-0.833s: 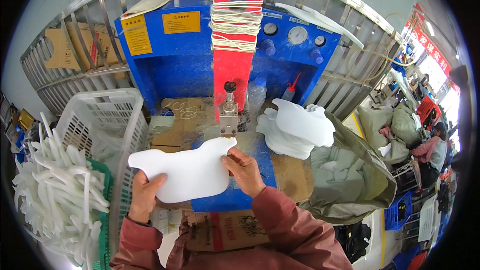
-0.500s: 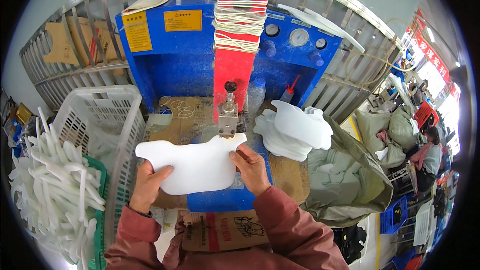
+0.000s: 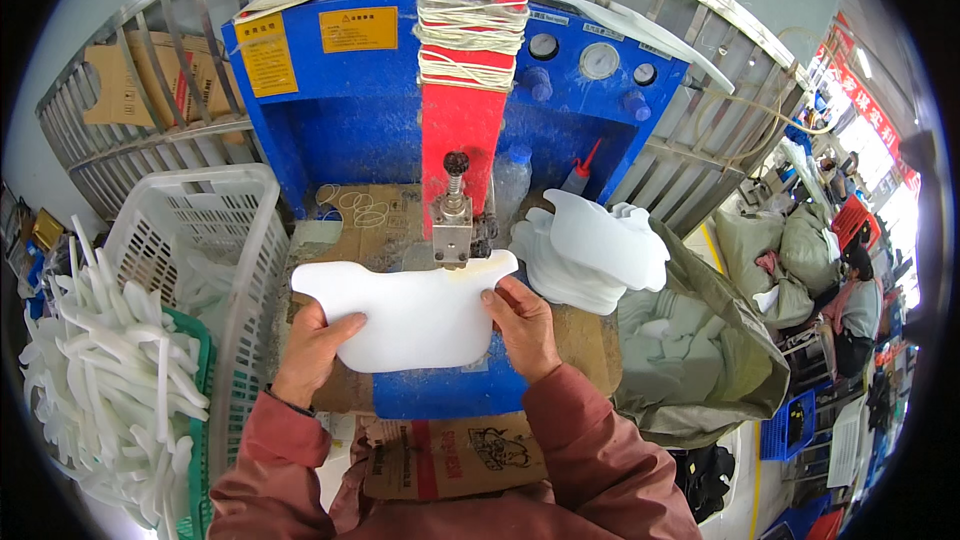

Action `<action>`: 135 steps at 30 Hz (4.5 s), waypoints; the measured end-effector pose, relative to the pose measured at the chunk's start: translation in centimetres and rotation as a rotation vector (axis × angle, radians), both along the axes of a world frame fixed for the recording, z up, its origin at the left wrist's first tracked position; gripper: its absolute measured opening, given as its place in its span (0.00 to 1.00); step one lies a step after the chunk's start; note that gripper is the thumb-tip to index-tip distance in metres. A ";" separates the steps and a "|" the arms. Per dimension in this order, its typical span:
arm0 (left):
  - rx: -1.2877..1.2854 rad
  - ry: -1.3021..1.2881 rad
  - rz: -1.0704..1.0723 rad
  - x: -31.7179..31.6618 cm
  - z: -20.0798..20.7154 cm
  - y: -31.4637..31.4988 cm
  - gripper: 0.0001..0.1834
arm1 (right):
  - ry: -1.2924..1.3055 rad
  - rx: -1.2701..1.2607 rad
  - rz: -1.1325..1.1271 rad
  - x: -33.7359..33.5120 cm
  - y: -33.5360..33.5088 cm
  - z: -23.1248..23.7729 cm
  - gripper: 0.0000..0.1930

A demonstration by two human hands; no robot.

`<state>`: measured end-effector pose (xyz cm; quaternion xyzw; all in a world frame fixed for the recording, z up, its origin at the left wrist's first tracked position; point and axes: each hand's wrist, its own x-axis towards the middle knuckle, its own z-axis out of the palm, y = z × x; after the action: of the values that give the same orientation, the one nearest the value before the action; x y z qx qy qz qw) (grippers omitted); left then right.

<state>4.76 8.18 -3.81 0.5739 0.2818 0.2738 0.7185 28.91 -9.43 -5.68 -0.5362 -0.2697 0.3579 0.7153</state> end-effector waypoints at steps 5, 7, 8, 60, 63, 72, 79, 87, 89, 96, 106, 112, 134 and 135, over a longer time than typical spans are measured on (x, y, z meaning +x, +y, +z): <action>-0.027 -0.034 0.003 1.6 -0.2 -0.1 0.19 | 0.009 0.011 -0.042 0.7 -0.7 0.2 0.16; -0.041 -0.036 -0.014 2.0 -0.3 -0.2 0.18 | 0.011 0.012 -0.064 0.9 -1.0 0.1 0.16; -0.046 -0.043 -0.020 2.3 -0.3 -0.3 0.18 | 0.008 0.011 -0.074 1.1 -1.1 0.1 0.17; -0.143 -0.163 -0.168 6.2 -1.7 -1.9 0.26 | 0.075 0.035 -0.167 3.0 -5.7 1.7 0.13; -0.163 -0.214 -0.185 6.6 -1.6 -2.5 0.24 | 0.069 0.034 -0.179 2.9 -6.5 1.7 0.13; -0.216 -0.175 -0.254 7.6 -1.8 -3.8 0.30 | 0.061 0.019 -0.230 3.1 -8.5 1.7 0.14; -0.192 -0.163 -0.281 8.5 -2.0 -4.7 0.30 | 0.049 -0.029 -0.275 3.5 -10.3 0.7 0.14; -0.222 -0.164 -0.343 9.6 -2.3 -5.6 0.30 | 0.059 -0.032 -0.329 3.6 -11.6 0.2 0.12; -0.219 -0.141 -0.361 9.8 -2.4 -5.7 0.30 | 0.053 -0.044 -0.355 3.6 -11.7 0.3 0.11; -0.255 -0.108 -0.383 10.4 -2.3 -6.2 0.29 | 0.025 -0.068 -0.381 3.6 -12.6 0.8 0.11; -0.229 -0.158 -0.456 11.2 -3.9 -7.1 0.27 | -0.077 -0.041 -0.440 4.0 -14.0 -0.9 0.13; 0.011 -0.091 -0.449 7.8 -3.9 -7.4 0.26 | -0.065 -0.037 -0.274 3.2 -14.1 -2.0 0.17; 1.024 1.789 0.450 -26.2 10.7 -2.9 0.09 | -0.500 -0.360 0.023 2.8 -12.2 -4.9 0.09; 1.117 1.607 0.622 -26.9 11.6 -3.0 0.10 | -0.496 -0.366 0.014 2.7 -12.3 -4.7 0.09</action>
<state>-22.15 5.15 7.83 0.7417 0.6482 0.0749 -0.1551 31.64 -21.68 -10.34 -0.7254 -0.3708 0.2633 0.5167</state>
